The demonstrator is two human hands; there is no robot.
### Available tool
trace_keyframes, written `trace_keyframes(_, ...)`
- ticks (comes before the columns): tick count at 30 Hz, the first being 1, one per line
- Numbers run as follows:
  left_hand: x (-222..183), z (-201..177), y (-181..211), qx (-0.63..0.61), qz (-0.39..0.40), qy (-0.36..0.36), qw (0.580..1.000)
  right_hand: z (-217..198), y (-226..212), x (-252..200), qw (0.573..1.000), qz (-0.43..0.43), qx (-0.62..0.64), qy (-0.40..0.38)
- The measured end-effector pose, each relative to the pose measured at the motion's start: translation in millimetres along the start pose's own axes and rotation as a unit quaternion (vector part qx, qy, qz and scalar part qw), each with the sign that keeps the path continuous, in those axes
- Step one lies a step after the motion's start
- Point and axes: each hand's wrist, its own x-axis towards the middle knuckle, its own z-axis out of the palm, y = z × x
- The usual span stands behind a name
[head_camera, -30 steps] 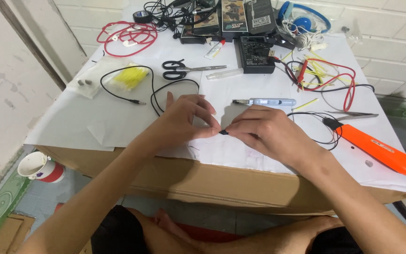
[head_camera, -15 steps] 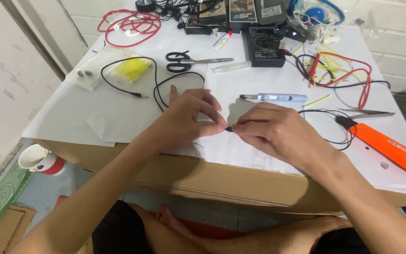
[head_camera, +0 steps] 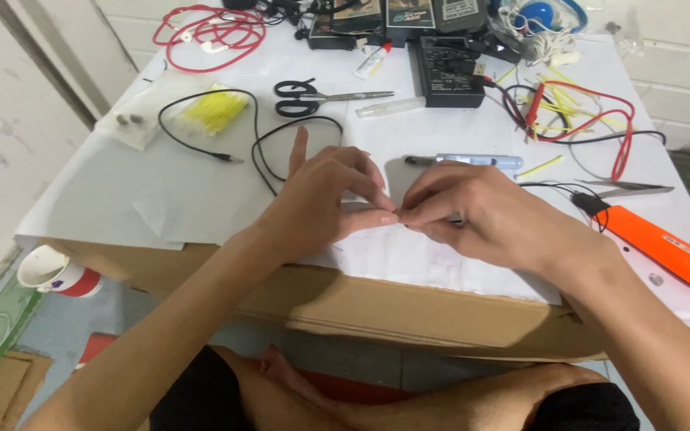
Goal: Assembling and connecting small electronic components and wires on a workbench using various tools.
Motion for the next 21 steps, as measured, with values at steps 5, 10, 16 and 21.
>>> trace_keyframes(5, 3.4, 1.8, -4.0, 0.016, 0.000, 0.008, 1.000, -6.9, 2.8, 7.1, 0.998, 0.057, 0.017, -0.015)
trace_keyframes(10, 4.1, 8.0, -8.9, 0.056, 0.050, 0.024, 0.997, -18.8, -4.5, 2.6, 0.990, 0.131, 0.017, -0.042)
trace_keyframes(16, 4.5, 4.7, -7.7, 0.117, 0.108, 0.023, 0.987, -6.7, 5.9, -7.8, 0.991, 0.118, -0.045, 0.032)
trace_keyframes(21, 2.4, 3.3, -4.3, 0.136, 0.154, 0.027, 0.978, -0.1, 8.9, -7.9, 0.993, 0.083, -0.069, 0.045)
